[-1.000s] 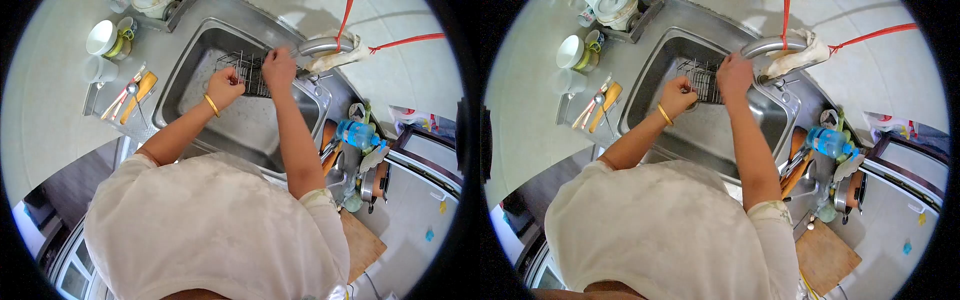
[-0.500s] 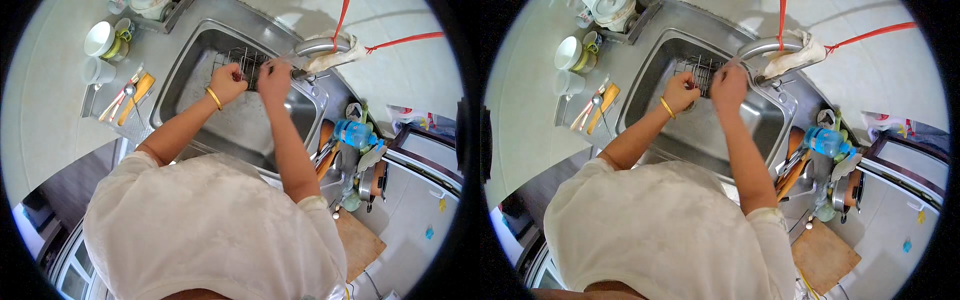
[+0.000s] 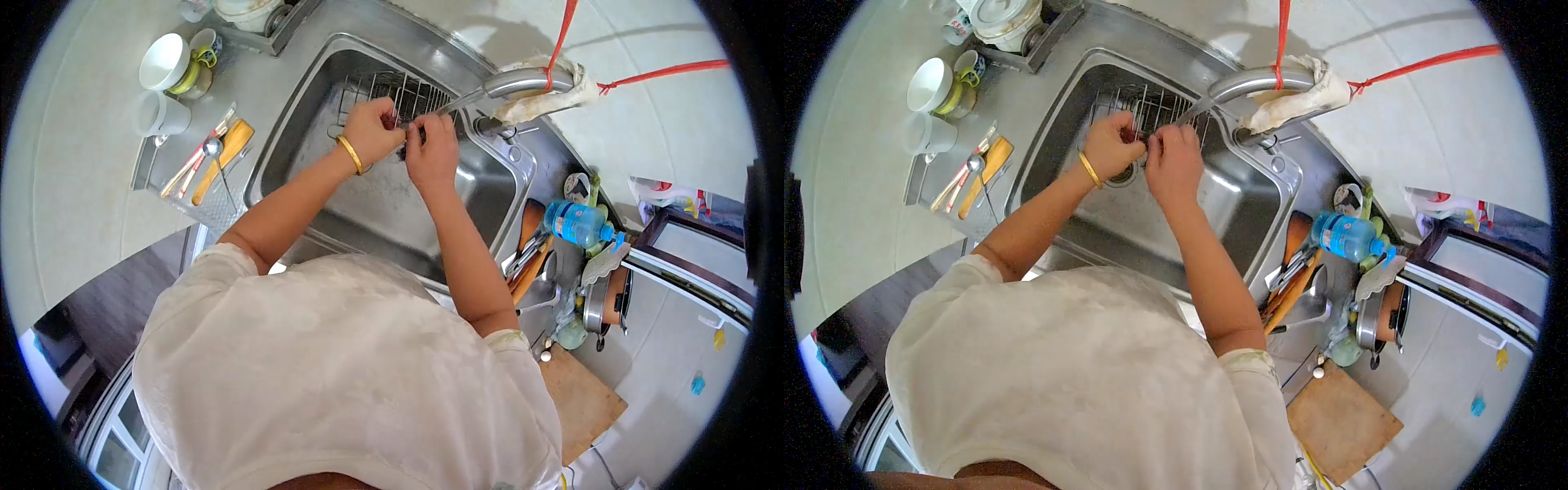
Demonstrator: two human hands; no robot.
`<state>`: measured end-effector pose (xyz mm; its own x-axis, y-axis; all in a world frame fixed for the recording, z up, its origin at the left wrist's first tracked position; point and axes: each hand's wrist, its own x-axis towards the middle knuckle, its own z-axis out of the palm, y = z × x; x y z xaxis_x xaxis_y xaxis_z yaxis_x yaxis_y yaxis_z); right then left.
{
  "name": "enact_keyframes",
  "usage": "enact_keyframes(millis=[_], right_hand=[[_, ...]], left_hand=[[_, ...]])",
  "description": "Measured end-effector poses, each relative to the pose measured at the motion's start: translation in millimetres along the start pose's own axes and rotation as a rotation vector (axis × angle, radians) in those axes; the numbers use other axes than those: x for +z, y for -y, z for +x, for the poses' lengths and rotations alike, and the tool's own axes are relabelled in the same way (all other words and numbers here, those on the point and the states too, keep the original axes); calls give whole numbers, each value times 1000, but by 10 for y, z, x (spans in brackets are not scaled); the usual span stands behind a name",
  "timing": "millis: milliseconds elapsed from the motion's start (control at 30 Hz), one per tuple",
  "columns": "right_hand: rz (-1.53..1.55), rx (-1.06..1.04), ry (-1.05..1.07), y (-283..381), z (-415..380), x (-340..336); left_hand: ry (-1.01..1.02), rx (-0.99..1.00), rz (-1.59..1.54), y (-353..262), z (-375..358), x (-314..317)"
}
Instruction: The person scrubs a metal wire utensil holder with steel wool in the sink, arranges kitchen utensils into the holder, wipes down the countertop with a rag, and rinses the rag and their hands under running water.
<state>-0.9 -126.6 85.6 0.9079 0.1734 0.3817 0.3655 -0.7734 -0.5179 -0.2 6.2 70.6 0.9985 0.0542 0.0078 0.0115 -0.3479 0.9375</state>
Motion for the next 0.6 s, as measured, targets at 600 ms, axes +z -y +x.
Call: enact_keyframes(millis=[600], right_hand=[[116, 332, -118, -602, -58, -322]], left_hand=[[-96, -74, -319, 170, -6, -145]])
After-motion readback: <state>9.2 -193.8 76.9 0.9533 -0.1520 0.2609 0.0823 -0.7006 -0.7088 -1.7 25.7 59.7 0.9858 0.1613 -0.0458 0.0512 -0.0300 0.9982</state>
